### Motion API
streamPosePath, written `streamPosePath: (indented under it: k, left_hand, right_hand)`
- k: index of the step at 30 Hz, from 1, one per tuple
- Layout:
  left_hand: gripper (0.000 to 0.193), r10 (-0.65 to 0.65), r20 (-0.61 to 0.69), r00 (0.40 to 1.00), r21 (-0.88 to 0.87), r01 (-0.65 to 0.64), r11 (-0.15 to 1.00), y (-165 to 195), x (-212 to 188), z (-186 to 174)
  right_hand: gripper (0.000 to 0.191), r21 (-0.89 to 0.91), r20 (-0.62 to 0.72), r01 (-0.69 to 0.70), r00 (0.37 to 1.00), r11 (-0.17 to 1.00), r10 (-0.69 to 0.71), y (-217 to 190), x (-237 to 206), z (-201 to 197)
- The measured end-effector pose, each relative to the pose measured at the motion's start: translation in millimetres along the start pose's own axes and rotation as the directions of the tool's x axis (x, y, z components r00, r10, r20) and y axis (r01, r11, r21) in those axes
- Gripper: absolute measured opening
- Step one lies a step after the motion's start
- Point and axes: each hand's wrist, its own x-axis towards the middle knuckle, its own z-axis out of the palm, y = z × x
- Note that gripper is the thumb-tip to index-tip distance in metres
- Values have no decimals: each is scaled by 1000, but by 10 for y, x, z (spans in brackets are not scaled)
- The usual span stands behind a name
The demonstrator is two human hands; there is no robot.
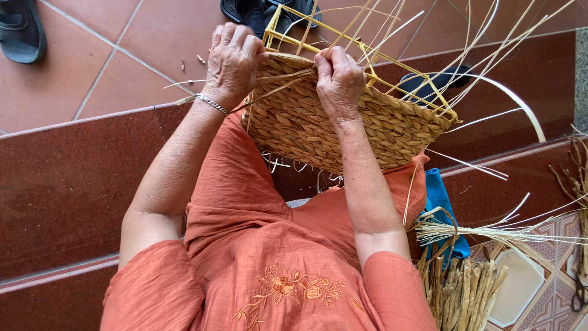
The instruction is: The person weaves a basket by hand, interlacing dried plant fibers through a pre-formed frame. They use scissors to trim excess strands and continue weaving around the basket's rim.
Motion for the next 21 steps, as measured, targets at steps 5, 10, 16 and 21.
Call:
streamPosePath:
  k: [5, 10, 16, 21]
  left_hand:
    - [18, -232, 185, 955, -361, 285, 888, -130, 4, -110]
    - [22, -241, 96, 966, -137, 252, 958, -255, 30, -303]
    - [25, 93, -130, 987, 6, -93, 996, -81, -134, -327]
    - [49, 179, -54, 982, 37, -177, 984, 13, -260, -270]
  right_hand:
    - [14, 101, -16, -76, 997, 992, 78, 34, -17, 67]
    - [12, 115, -97, -64, 992, 991, 75, 96, -5, 140]
    - [12, 305, -291, -165, 922, 938, 257, 261, -310, 12]
    - [30, -101, -117, -14, 993, 995, 2, 244, -734, -118]
